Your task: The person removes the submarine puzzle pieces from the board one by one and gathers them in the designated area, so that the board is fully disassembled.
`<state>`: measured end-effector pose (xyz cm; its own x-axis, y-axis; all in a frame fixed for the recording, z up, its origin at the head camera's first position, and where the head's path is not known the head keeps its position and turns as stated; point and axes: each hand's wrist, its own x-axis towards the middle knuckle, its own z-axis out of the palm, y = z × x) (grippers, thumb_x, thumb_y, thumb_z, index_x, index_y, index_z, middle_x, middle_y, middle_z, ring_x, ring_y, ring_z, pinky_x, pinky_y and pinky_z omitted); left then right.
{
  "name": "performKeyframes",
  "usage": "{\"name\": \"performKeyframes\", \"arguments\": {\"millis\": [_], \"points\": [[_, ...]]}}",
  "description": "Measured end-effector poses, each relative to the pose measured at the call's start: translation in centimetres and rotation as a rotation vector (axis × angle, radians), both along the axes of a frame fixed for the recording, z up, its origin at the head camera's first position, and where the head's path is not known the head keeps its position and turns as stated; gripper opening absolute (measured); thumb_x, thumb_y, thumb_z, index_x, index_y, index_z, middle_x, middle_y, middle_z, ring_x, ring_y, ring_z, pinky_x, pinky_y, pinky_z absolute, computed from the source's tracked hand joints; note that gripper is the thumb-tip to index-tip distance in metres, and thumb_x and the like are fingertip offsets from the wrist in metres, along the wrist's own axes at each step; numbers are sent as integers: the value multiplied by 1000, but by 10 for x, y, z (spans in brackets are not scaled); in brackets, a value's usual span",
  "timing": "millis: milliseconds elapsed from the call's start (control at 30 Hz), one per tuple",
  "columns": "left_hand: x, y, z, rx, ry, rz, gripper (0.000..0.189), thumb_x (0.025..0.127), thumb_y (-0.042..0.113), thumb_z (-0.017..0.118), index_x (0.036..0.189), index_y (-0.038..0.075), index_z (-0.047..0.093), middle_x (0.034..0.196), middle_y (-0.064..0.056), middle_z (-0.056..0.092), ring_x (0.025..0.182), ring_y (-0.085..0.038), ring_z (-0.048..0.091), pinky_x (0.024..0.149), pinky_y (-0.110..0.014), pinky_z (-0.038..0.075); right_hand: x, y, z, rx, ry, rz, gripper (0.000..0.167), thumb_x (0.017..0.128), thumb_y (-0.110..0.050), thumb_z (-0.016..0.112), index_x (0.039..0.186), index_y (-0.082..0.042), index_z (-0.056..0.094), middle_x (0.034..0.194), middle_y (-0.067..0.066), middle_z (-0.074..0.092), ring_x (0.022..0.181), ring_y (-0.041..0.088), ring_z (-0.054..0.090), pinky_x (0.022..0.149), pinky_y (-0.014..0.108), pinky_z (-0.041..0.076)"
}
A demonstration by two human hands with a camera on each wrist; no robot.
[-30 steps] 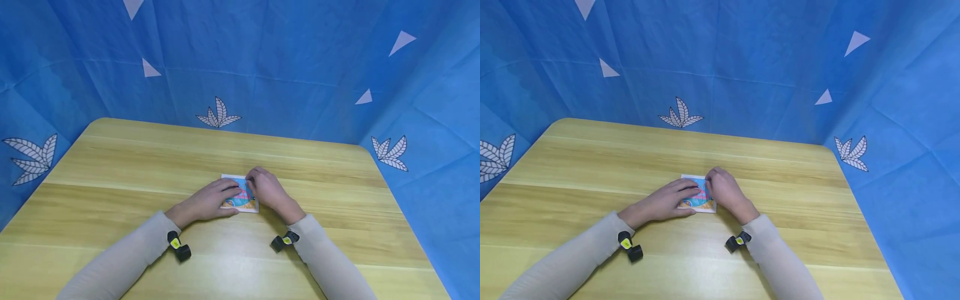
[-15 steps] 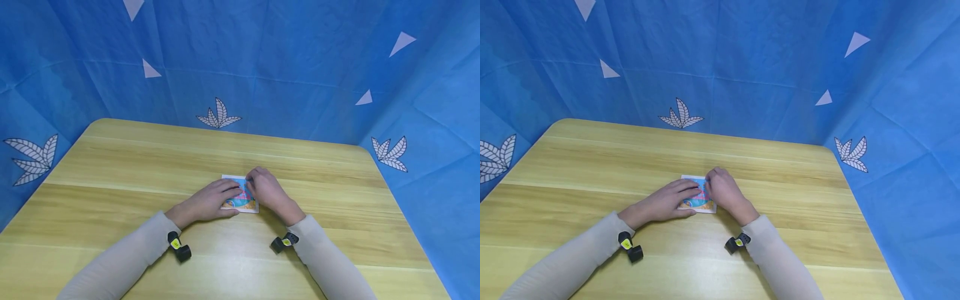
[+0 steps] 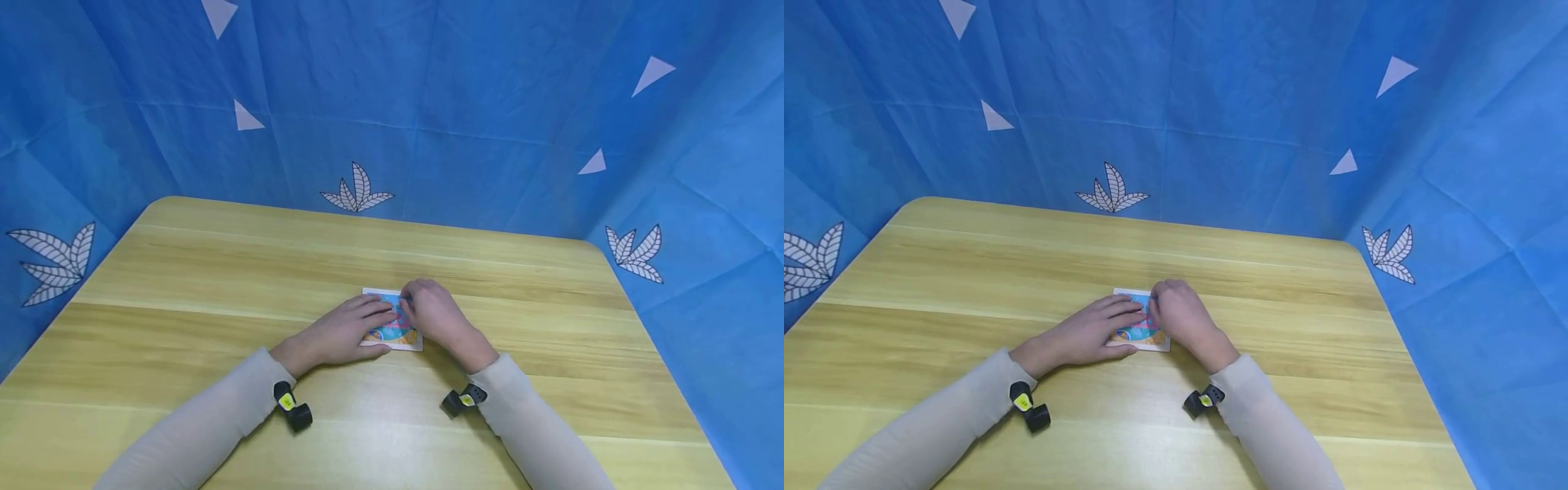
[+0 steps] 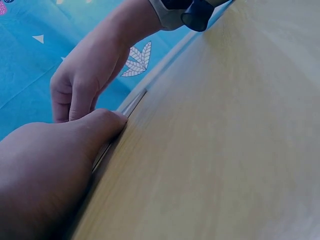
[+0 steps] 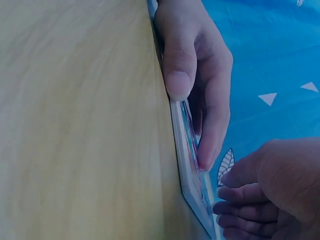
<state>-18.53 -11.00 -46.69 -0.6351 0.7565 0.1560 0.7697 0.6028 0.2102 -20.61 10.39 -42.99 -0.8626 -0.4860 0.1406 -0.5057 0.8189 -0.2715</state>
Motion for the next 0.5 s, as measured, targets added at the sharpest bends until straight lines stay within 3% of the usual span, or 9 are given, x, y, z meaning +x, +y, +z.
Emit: {"name": "performKeyframes", "arguments": {"millis": [133,300,500], "points": [[0,0,-1,5,2,-1,63,97,54,51,146,15,47,149,-4,45,140,-27,33,117,-41,22,0,0,0,-9,-1,3,14,97,-16,61,101,-4,67,92,7,66,89,25,61,79,38,52],[0,0,-2,2,7,1,62,97,55,50,147,17,47,149,-3,45,140,-26,33,117,-40,22,-1,2,-1,10,-3,18,18,97,-14,61,109,-3,66,100,9,64,96,27,60,86,40,51],[0,0,-1,-11,11,6,62,98,56,48,147,18,46,149,-3,44,140,-26,32,117,-41,22,-1,4,-2,33,20,20,18,95,-13,63,108,-2,67,105,10,61,97,29,58,88,41,50]]}}
